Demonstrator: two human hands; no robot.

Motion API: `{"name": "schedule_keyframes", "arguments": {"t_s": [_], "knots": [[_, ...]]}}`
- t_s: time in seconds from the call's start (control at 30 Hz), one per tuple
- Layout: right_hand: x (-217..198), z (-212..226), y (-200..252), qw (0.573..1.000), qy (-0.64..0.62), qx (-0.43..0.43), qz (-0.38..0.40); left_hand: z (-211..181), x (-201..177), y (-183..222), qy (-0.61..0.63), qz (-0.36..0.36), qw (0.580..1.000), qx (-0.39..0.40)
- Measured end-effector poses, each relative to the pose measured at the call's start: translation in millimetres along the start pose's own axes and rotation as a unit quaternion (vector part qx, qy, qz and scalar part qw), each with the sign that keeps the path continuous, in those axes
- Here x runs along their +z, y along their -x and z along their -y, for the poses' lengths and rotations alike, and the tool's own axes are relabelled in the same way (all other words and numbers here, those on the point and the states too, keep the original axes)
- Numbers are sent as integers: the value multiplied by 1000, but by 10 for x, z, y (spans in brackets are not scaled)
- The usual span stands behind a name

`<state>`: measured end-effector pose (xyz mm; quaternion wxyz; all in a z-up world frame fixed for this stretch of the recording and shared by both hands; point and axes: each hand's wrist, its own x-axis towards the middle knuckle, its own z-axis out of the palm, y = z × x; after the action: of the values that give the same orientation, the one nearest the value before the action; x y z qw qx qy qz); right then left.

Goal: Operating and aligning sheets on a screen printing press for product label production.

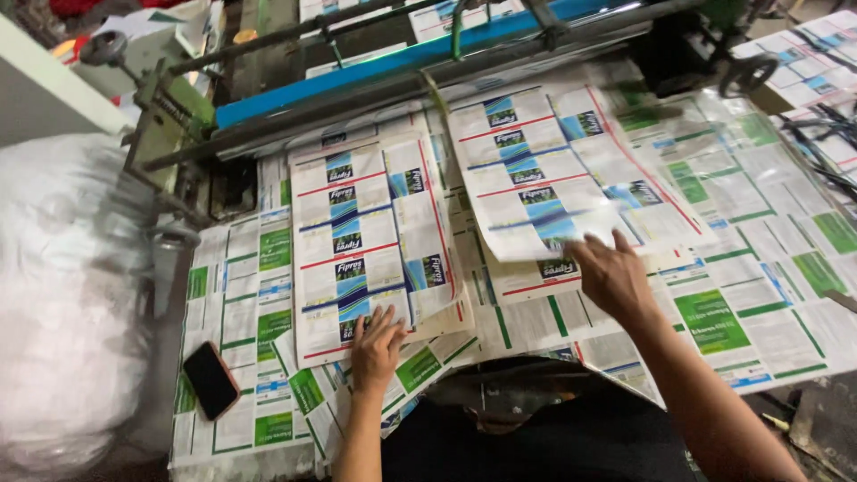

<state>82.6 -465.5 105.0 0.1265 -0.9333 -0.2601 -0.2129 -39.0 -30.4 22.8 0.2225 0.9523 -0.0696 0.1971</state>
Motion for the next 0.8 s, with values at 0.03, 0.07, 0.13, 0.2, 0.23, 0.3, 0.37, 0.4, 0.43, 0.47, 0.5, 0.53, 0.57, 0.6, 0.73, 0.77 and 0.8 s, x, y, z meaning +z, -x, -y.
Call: {"name": "schedule_keyframes", "arguments": {"t_s": [0.03, 0.07, 0.13, 0.2, 0.23, 0.3, 0.37, 0.4, 0.43, 0.47, 0.5, 0.53, 0.57, 0.6, 0.73, 0.77, 0.8], "knots": [[61, 25, 75, 999, 28, 2, -14, 9, 25, -9, -10, -15, 1000, -2], [122, 59, 148, 1000, 28, -3, -13, 60, 91, 41, -10, -17, 1000, -6], [242, 123, 310, 997, 27, 41, 60, 156, 224, 141, -34, -53, 997, 37], [379, 109, 395, 996, 25, 47, 65, 163, 247, 160, -45, -69, 995, 47], [447, 101, 443, 996, 23, 56, 70, 165, 257, 170, -56, -83, 993, 60], [552, 51, 445, 996, 28, 53, 62, 179, 279, 193, -57, -81, 993, 57], [632, 2, 393, 997, 37, 50, 49, 161, 264, 187, -58, -83, 993, 57], [656, -18, 341, 997, 43, 51, 49, 129, 229, 181, -46, -76, 995, 46], [677, -38, 288, 996, 49, 51, 49, 96, 192, 176, -34, -68, 997, 34], [682, -46, 228, 996, 49, 49, 47, 145, 256, 198, -35, -70, 996, 35], [684, -51, 169, 997, 46, 52, 45, 193, 317, 221, -49, -77, 994, 54], [689, -55, 94, 997, 42, 53, 42, 245, 373, 237, -64, -85, 992, 72], [724, -82, 47, 997, 42, 50, 39, 250, 384, 237, -66, -88, 991, 72], [765, -102, 0, 997, 34, 56, 37, 259, 391, 242, -65, -91, 991, 77], [939, -199, -175, 997, 15, 69, 38, -17, 87, 151, -26, -86, 994, 54], [986, -228, -227, 997, 14, 67, 35, -28, 63, 134, -28, -88, 994, 55], [1030, -256, -267, 997, 12, 68, 38, -43, 38, 119, -27, -76, 995, 53]]}}
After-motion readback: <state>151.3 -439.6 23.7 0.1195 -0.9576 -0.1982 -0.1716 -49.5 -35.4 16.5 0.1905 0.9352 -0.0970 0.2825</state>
